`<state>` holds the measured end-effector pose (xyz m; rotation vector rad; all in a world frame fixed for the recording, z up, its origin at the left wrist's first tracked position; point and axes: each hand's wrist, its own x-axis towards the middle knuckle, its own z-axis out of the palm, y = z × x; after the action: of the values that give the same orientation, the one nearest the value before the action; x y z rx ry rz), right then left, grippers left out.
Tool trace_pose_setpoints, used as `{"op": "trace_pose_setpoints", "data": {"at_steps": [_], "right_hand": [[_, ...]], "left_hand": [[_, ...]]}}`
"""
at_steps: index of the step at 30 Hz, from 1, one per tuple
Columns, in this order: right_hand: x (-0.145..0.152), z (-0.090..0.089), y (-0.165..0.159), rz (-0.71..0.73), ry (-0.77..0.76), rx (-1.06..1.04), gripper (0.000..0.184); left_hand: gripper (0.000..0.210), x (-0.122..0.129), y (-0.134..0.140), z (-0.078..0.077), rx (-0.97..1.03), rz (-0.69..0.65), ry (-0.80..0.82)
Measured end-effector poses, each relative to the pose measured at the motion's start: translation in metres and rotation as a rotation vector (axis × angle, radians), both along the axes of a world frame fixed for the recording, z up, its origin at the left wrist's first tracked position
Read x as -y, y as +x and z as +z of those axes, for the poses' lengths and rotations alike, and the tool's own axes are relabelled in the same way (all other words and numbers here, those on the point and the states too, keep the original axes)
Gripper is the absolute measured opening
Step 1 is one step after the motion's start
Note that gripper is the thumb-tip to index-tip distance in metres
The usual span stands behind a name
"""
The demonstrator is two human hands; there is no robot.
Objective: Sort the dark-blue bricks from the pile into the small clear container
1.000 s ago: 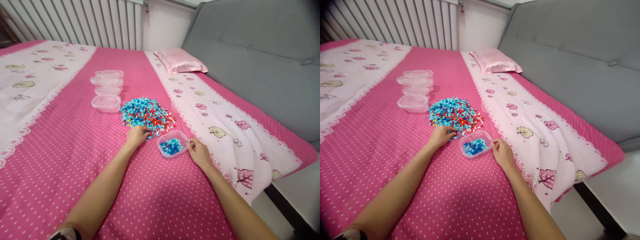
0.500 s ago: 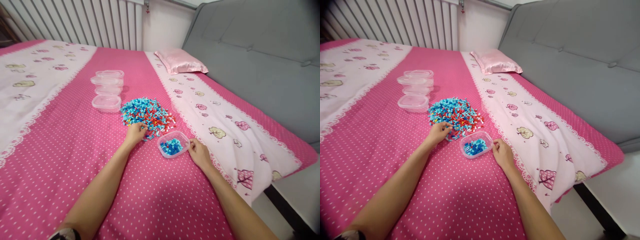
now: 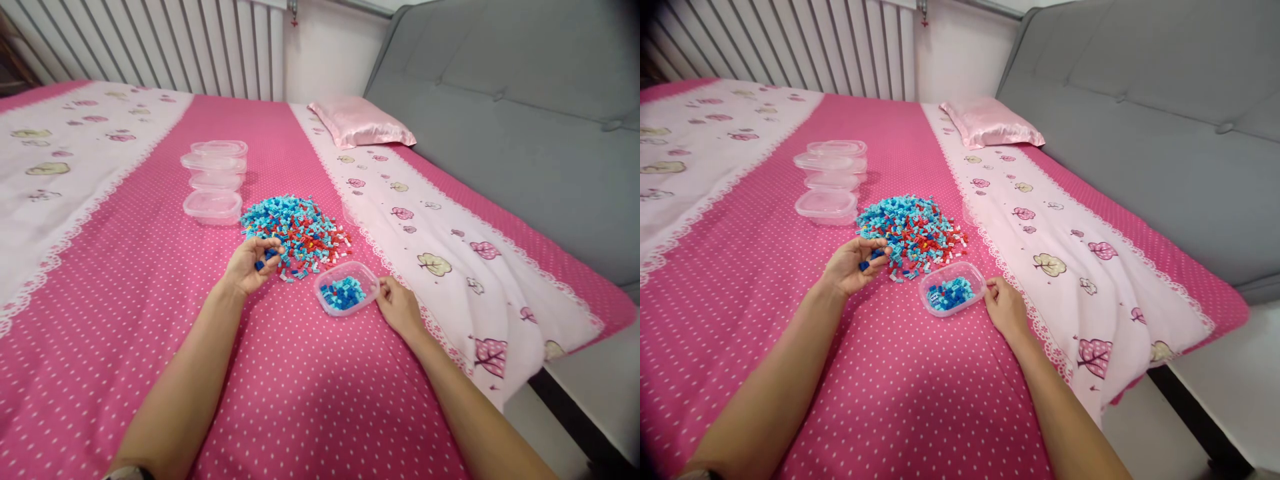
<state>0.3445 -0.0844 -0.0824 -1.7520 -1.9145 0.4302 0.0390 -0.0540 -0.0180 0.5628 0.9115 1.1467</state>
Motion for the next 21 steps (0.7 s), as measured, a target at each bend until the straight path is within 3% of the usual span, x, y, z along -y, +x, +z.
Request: {"op": "trace_pose_setpoints", "data": {"at_steps": [3,5,9,12,16,21], "right_hand": [[0.0,0.0,0.0,0.006,0.001,-0.003,0.022],[0.0,0.0,0.001,0.008,0.002,-0.004,0.022],[-0.001,-0.001,0.001,0.003,0.002,-0.003,0.022],[-0.001,-0.001,0.001,0.002,0.002,0.002,0.022],[0.0,-0.001,0.001,-0.002,0.003,0.01,0.023],[0.0,-0.001,0.0,-0.004,0.006,0.006,0.023]], "left_hand": [[0.013,0.0,0.004,-0.005,-0.148,0.056,0.028],[0.014,0.0,0.009,-0.012,-0.367,0.075,0.077],[0.013,0.001,0.016,-0.026,-0.879,-0.013,0.25],[0.014,0.0,0.018,-0.03,-1.116,-0.094,0.319],[0.018,-0.001,0.019,-0.03,-1.258,-0.118,0.335],[0.014,0.0,0.019,-0.032,-1.288,-0.084,0.34]]}}
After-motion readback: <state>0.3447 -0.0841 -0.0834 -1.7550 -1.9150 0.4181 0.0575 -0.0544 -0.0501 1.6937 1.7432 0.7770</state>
